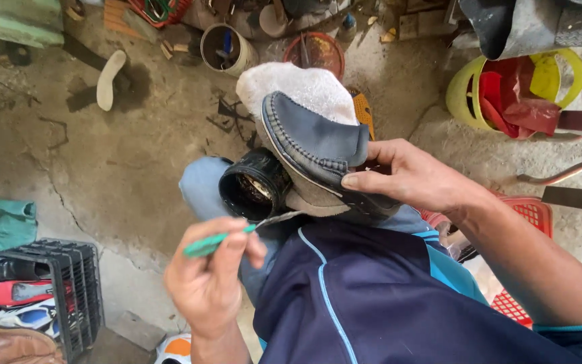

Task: The person brushes a black loafer with a brush, then applies a dark substance from a container onto the shoe's sole and stitching using a small brush. The person is seated in a cluttered workshop environment.

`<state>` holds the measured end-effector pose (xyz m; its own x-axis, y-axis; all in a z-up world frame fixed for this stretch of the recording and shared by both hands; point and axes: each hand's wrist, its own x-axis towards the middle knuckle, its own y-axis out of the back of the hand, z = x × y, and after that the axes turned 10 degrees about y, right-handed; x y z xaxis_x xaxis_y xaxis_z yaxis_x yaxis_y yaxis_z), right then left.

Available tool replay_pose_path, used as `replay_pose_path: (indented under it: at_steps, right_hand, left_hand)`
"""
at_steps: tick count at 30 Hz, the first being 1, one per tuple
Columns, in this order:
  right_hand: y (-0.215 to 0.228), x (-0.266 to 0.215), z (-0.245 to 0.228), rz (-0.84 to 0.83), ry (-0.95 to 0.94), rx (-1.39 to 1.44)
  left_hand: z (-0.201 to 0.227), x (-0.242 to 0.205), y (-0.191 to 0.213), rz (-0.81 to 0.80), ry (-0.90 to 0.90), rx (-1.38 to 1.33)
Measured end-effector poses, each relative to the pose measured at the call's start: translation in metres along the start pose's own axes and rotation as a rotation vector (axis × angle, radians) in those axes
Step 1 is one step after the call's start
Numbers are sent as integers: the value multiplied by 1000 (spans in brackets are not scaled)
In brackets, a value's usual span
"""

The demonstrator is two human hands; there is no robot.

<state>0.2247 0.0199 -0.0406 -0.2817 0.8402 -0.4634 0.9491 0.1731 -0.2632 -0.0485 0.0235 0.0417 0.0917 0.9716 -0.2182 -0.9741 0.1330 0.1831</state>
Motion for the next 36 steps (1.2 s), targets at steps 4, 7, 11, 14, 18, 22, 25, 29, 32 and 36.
replay_pose_path:
  at_steps: [4, 7, 11, 14, 18, 22, 25, 29, 32, 36]
  right_hand:
    - [-1, 2, -9, 19, -21, -21]
    - [2, 3, -10, 24, -73, 36]
    - [12, 6, 0, -62, 54, 76]
    - [14, 7, 1, -80, 53, 112]
    - [14, 7, 3, -84, 46, 141]
    - [14, 8, 3, -75, 34, 141]
    - [14, 8, 3, -89, 55, 118]
    - [15, 9, 0, -114, 71, 79]
    - [17, 7, -5, -129, 78, -5]
    - [20, 4, -6, -192, 98, -166]
  left_hand:
    - [5, 17, -6, -34, 103, -41]
    - [17, 33, -13, -63, 93, 2]
    - [23, 55, -23, -131, 132, 91]
    - [27, 66, -30, -155, 202, 136]
    - [33, 78, -38, -226, 173, 244]
    - [32, 89, -43, -260, 165, 280]
    - [30, 94, -44, -256, 192, 314]
    - [28, 101, -41, -277, 199, 282]
    - [25, 105, -37, -297, 195, 228]
    - [19, 106, -31, -330, 276, 86]
